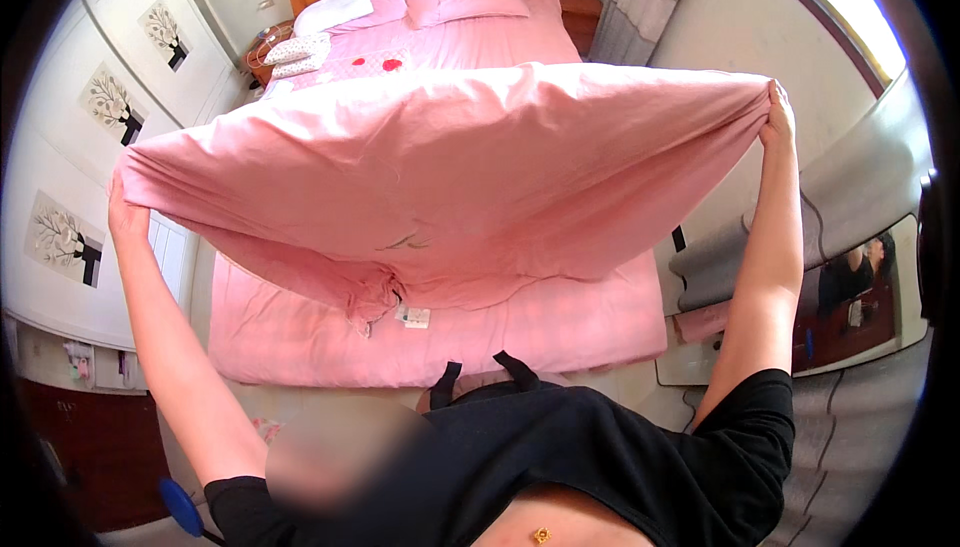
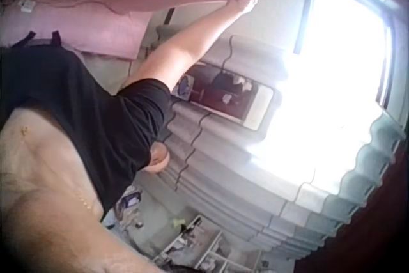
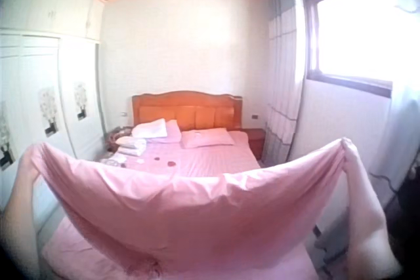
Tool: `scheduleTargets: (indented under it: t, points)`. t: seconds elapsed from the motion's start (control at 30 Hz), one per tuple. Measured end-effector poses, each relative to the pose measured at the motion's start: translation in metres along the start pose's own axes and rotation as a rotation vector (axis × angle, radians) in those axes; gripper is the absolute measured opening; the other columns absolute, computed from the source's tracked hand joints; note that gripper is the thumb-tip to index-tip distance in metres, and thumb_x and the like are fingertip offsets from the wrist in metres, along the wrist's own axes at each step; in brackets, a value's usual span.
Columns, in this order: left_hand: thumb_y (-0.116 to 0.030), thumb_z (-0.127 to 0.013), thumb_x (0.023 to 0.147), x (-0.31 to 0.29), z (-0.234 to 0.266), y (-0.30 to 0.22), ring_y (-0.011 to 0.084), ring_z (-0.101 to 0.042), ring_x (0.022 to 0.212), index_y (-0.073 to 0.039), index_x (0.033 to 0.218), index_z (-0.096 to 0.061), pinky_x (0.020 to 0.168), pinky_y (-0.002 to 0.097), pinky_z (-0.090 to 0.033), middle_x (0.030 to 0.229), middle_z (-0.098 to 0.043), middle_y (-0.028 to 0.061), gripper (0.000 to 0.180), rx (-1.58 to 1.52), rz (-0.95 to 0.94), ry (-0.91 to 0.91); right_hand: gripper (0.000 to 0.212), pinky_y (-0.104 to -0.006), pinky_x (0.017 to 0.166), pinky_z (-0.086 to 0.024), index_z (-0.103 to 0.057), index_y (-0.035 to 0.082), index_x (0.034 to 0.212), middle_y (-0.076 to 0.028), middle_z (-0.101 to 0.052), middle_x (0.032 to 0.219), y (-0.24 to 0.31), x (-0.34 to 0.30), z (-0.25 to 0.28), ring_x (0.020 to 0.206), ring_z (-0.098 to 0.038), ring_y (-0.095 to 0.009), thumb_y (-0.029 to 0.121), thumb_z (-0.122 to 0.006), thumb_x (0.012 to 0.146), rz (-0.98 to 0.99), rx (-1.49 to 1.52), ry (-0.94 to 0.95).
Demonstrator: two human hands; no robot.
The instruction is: The person folds a large pink duvet on a bed, repeatedly lifting, shaking, and aligning the edges to create a compact rectangular shape. The person smooths the fabric and adjusts the folds multiple times to ensure neatness.
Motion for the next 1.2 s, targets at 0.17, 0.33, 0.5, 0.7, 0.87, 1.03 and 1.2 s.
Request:
scheduleTargets:
  t: [0.17, 0.33, 0.5, 0.7, 0.87, 1.03, 1.2]
  points:
    - [-0.015, -0.054, 0.095, -0.017, -0.013, 0.034, 0.0234, -0.046, 0.122, 0.0, 0.132, -0.041, 0.104, 0.0383, -0.037, 0.13, -0.05, 0.0113, 0.042, 0.27, 0.141, 0.295, 0.042, -0.0427, 0.095, -0.047, -0.045, 0.002, 0.127, -0.011, -0.051, 0.126, 0.007, 0.009, 0.011, 0.112, -0.053, -0.026, 0.026, -0.056, 0.095, -0.078, 0.007, 0.018]
    - [-0.021, -0.056, 0.095, -0.014, 0.05, 0.055, 0.0199, -0.057, 0.104, 0.0, 0.118, -0.054, 0.092, 0.0354, -0.045, 0.111, -0.06, 0.0087, 0.031, 0.424, 0.254, 0.144, 0.033, -0.0358, 0.087, -0.048, -0.053, 0.005, 0.12, -0.007, -0.057, 0.115, 0.002, -0.013, 0.048, 0.103, -0.055, -0.02, 0.023, -0.058, 0.094, -0.118, -0.077, 0.065]
    - [-0.03, -0.052, 0.097, -0.09, 0.155, 0.006, 0.023, -0.057, 0.105, -0.003, 0.122, -0.05, 0.093, 0.0393, -0.045, 0.111, -0.06, 0.0103, 0.037, 0.277, 0.362, -0.081, 0.031, -0.034, 0.085, -0.049, -0.058, 0.003, 0.111, -0.005, -0.063, 0.103, 0.028, -0.102, 0.151, 0.095, -0.059, -0.017, 0.029, -0.055, 0.095, -0.102, -0.082, 0.035]
    - [-0.03, -0.053, 0.095, -0.08, 0.171, 0.006, 0.0248, -0.059, 0.102, -0.005, 0.119, -0.052, 0.089, 0.0421, -0.048, 0.109, -0.061, 0.0104, 0.034, 0.38, 0.449, -0.177, 0.027, -0.0293, 0.079, -0.05, -0.061, 0.003, 0.106, -0.004, -0.063, 0.097, 0.017, -0.102, 0.148, 0.087, -0.06, -0.015, 0.028, -0.058, 0.094, -0.106, -0.195, 0.044]
    - [-0.025, -0.055, 0.094, -0.016, 0.184, 0.165, 0.0252, -0.059, 0.1, 0.0, 0.109, -0.056, 0.088, 0.0414, -0.048, 0.107, -0.061, 0.0132, 0.029, 0.414, 0.649, -0.105, 0.015, -0.0276, 0.053, -0.035, -0.059, 0.015, 0.079, 0.004, -0.049, 0.071, -0.133, -0.068, 0.08, 0.064, -0.044, -0.009, 0.027, -0.067, 0.083, -0.427, -0.651, 0.164]
    - [-0.031, -0.057, 0.093, 0.089, 0.076, 0.254, 0.025, -0.056, 0.106, 0.0, 0.125, -0.05, 0.095, 0.0383, -0.044, 0.12, -0.057, 0.0125, 0.045, 0.649, 0.234, -0.051, 0.007, -0.0398, 0.067, -0.05, -0.06, 0.008, 0.088, -0.004, -0.059, 0.082, -0.289, -0.011, -0.054, 0.072, -0.054, -0.018, 0.013, -0.056, 0.088, -0.706, -0.163, 0.058]
    - [-0.04, -0.052, 0.093, 0.205, -0.094, 0.052, 0.0267, -0.058, 0.102, -0.001, 0.117, -0.051, 0.088, 0.0388, -0.049, 0.114, -0.059, 0.0121, 0.046, 0.134, -0.194, -0.131, 0.037, -0.0409, 0.083, -0.052, -0.056, -0.001, 0.105, -0.017, -0.061, 0.105, -0.079, 0.152, -0.22, 0.092, -0.06, -0.028, 0.031, -0.063, 0.087, 0.208, 0.363, 0.897]
Point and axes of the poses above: each hand's wrist, its own x-axis towards the middle knuckle, its own z-axis out of the back of the hand, y = z × x, the point moved 7 cm from there along x, towards the middle knuckle
